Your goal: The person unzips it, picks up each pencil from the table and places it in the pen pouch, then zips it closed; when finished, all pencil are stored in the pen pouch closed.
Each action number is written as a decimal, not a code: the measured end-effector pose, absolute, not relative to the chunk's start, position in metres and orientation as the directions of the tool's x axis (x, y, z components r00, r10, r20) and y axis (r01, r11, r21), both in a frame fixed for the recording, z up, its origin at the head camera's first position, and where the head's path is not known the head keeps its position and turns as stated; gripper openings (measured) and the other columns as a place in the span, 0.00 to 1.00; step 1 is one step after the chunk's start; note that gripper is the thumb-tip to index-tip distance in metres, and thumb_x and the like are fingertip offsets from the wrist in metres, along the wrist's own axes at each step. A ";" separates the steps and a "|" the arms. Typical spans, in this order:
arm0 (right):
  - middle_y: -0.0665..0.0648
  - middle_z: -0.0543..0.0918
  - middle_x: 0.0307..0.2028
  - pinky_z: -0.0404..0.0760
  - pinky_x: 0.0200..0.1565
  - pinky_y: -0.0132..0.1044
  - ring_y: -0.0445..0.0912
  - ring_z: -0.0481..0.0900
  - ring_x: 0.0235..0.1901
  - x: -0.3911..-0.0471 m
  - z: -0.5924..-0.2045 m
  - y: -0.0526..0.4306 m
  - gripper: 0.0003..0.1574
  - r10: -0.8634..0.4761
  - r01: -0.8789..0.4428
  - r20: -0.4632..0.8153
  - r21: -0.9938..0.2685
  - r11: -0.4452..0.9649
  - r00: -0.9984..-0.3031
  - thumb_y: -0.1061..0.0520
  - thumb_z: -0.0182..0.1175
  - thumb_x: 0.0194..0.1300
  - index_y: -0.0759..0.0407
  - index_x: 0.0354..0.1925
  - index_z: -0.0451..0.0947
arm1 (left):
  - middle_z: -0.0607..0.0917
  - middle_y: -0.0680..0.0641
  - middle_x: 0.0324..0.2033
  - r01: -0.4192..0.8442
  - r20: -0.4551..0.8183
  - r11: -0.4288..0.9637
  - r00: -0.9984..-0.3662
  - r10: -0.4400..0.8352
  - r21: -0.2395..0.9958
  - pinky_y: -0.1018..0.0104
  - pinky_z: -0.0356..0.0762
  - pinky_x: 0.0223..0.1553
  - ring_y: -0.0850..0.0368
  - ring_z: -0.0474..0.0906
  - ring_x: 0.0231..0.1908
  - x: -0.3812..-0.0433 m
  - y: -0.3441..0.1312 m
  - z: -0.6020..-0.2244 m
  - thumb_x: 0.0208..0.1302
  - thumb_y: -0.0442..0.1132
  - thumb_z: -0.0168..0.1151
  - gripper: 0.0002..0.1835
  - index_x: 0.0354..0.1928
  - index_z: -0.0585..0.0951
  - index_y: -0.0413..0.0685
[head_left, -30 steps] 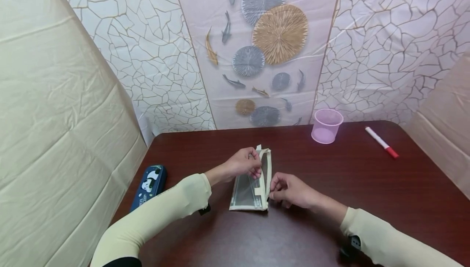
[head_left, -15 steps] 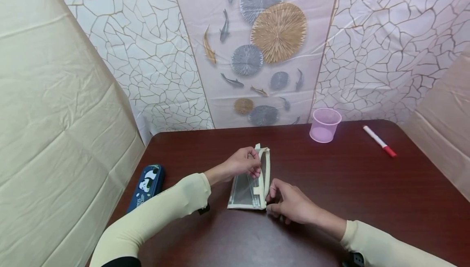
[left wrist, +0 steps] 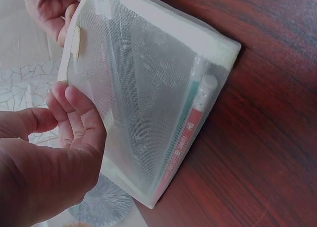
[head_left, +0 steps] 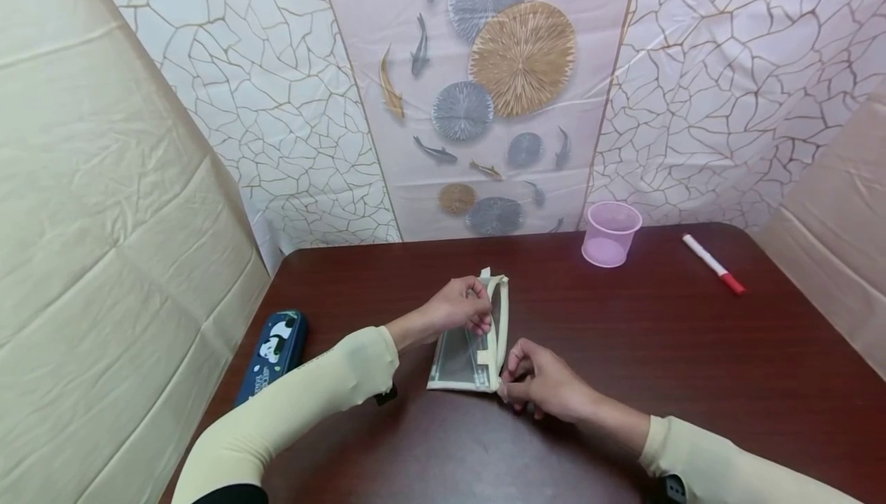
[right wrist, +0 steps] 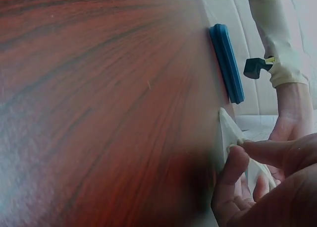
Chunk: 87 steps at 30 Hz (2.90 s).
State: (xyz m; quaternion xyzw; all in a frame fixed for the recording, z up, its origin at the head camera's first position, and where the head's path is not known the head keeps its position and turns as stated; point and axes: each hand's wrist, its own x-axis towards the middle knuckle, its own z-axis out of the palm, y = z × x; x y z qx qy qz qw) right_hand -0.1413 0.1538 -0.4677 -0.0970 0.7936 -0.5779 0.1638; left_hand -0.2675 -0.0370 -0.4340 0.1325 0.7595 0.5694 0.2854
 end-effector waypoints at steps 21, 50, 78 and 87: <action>0.54 0.81 0.28 0.73 0.23 0.29 0.39 0.72 0.21 -0.154 -0.473 0.159 0.16 -0.499 0.078 -0.171 -0.976 0.203 -0.850 0.65 0.65 0.66 0.72 0.47 0.72 | 0.90 0.44 0.33 0.063 -0.176 0.414 -0.839 0.514 0.908 0.62 0.89 0.37 0.53 0.90 0.34 -0.251 -0.036 -0.438 0.73 0.33 0.60 0.06 0.47 0.75 0.42; 0.61 0.88 0.29 0.90 0.30 0.36 0.43 0.85 0.25 -0.151 -0.463 0.154 0.17 -0.399 0.132 -0.189 -0.977 0.166 -0.897 0.68 0.62 0.61 0.78 0.48 0.77 | 0.83 0.59 0.30 0.717 0.314 0.665 -0.595 0.740 -0.209 0.65 0.83 0.36 0.60 0.84 0.30 -0.161 -0.058 -0.446 0.58 0.59 0.77 0.19 0.36 0.81 0.57; 0.63 0.91 0.30 0.87 0.23 0.38 0.45 0.87 0.23 -0.160 -0.447 0.158 0.09 -0.444 -0.009 -0.145 -0.945 0.326 -0.884 0.64 0.66 0.68 0.72 0.40 0.85 | 0.82 0.60 0.25 0.691 0.453 0.659 -0.506 0.734 -0.297 0.67 0.83 0.46 0.64 0.84 0.29 -0.152 -0.059 -0.447 0.57 0.53 0.75 0.14 0.31 0.79 0.57; 0.45 0.88 0.23 0.80 0.24 0.31 0.38 0.84 0.22 -0.170 -0.433 0.161 0.09 -0.410 -0.351 0.090 -0.700 0.622 -0.907 0.64 0.70 0.64 0.50 0.30 0.87 | 0.81 0.59 0.24 0.707 0.528 0.659 -0.468 0.709 -0.258 0.67 0.77 0.34 0.61 0.81 0.27 -0.152 -0.061 -0.451 0.57 0.46 0.73 0.10 0.28 0.79 0.56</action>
